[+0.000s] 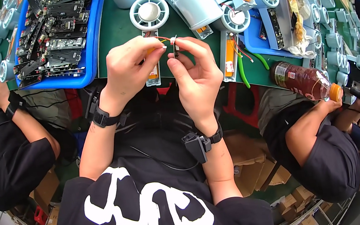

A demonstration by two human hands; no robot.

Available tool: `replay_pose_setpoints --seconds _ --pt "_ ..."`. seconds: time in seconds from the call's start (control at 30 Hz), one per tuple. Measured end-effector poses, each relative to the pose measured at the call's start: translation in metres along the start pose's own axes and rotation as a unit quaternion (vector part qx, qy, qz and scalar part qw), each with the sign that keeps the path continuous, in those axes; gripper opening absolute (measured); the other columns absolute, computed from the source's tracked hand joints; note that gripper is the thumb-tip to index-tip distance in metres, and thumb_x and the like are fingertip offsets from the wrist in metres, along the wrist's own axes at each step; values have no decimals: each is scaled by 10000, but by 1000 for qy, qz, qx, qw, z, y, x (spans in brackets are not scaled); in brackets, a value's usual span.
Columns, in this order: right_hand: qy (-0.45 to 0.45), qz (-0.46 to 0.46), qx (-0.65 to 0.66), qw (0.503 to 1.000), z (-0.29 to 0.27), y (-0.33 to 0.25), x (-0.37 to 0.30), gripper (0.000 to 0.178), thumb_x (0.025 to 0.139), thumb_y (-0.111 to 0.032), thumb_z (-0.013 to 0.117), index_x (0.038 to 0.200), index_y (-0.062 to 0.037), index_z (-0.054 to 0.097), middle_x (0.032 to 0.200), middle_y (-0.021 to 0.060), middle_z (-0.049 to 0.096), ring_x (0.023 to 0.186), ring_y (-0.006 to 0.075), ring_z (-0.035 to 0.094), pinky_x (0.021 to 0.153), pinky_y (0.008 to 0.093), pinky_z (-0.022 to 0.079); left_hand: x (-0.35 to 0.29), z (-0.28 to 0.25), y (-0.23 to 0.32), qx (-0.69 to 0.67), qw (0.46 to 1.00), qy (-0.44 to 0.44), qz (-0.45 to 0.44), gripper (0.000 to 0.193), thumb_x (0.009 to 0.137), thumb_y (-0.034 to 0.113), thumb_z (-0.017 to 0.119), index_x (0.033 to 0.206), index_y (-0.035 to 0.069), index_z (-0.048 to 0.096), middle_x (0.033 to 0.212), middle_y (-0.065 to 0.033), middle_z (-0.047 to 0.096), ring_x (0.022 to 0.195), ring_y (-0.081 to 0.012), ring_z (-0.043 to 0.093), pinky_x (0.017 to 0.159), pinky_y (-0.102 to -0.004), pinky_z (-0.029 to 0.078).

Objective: The person picks up a battery and a circuit board, connects the wires to the board by hand, and presses the components into the housing of a handheld fan. After securing the parts, the person sets the assembled unit aside and reaches for another circuit board.

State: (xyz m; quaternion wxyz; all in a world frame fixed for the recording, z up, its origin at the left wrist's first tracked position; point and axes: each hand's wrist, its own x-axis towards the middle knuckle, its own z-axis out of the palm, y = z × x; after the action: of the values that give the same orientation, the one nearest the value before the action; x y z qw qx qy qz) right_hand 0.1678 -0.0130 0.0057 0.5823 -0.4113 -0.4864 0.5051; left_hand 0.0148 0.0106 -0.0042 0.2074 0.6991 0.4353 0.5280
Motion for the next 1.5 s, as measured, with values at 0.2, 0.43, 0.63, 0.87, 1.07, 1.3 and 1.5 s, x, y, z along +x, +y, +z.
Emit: replay_pose_setpoints --seconds 0.2,0.43,0.63,0.87,1.07,1.3,1.5 --pt "-22 -45 -40 998 -7 5 -3 373 838 173 644 1192 60 613 1271 156 546 1152 235 622 971 345 556 -3 1 -7 38 995 23 87 187 779 -9 774 936 43 687 751 -62 682 564 -210 616 513 -297 476" --pt "-22 -46 -79 996 -6 -5 -6 371 843 173 632 1200 75 607 1271 162 560 1141 226 608 931 353 567 -3 0 -6 42 995 13 86 207 778 -8 775 951 48 676 754 -64 688 566 -209 619 519 -299 478" --pt "5 -5 -33 999 -6 -8 -1 354 857 158 630 1200 75 609 1268 154 569 1141 215 606 926 345 564 2 1 -2 56 996 -2 71 189 804 -5 753 965 44 668 771 -78 700 579 -233 635 527 -314 481" --pt "6 -14 -72 997 -3 -5 0 352 872 144 627 1215 70 611 1255 140 587 1144 202 604 925 323 557 2 0 0 121 990 -3 80 124 833 63 708 938 66 643 746 -59 691 640 -229 685 539 -331 504" --pt "-2 -23 -114 993 -4 -3 -5 363 878 129 636 1232 50 640 1250 130 598 1093 186 622 884 294 550 -1 4 -4 140 986 -4 94 124 830 88 688 948 72 653 747 -58 695 654 -221 692 553 -332 505" --pt "-6 -51 -198 979 -5 1 -6 345 871 91 668 1205 6 697 1187 115 639 981 150 650 779 246 540 -1 0 -1 133 988 -16 76 87 835 105 700 912 78 669 753 -50 696 657 -228 683 580 -337 500" --pt "-18 -47 -181 982 -8 0 -4 338 870 79 671 1196 -2 706 1152 109 651 952 136 646 749 234 531 0 -2 1 106 993 -26 53 99 826 52 739 906 45 683 821 -87 723 689 -258 695 587 -343 494"
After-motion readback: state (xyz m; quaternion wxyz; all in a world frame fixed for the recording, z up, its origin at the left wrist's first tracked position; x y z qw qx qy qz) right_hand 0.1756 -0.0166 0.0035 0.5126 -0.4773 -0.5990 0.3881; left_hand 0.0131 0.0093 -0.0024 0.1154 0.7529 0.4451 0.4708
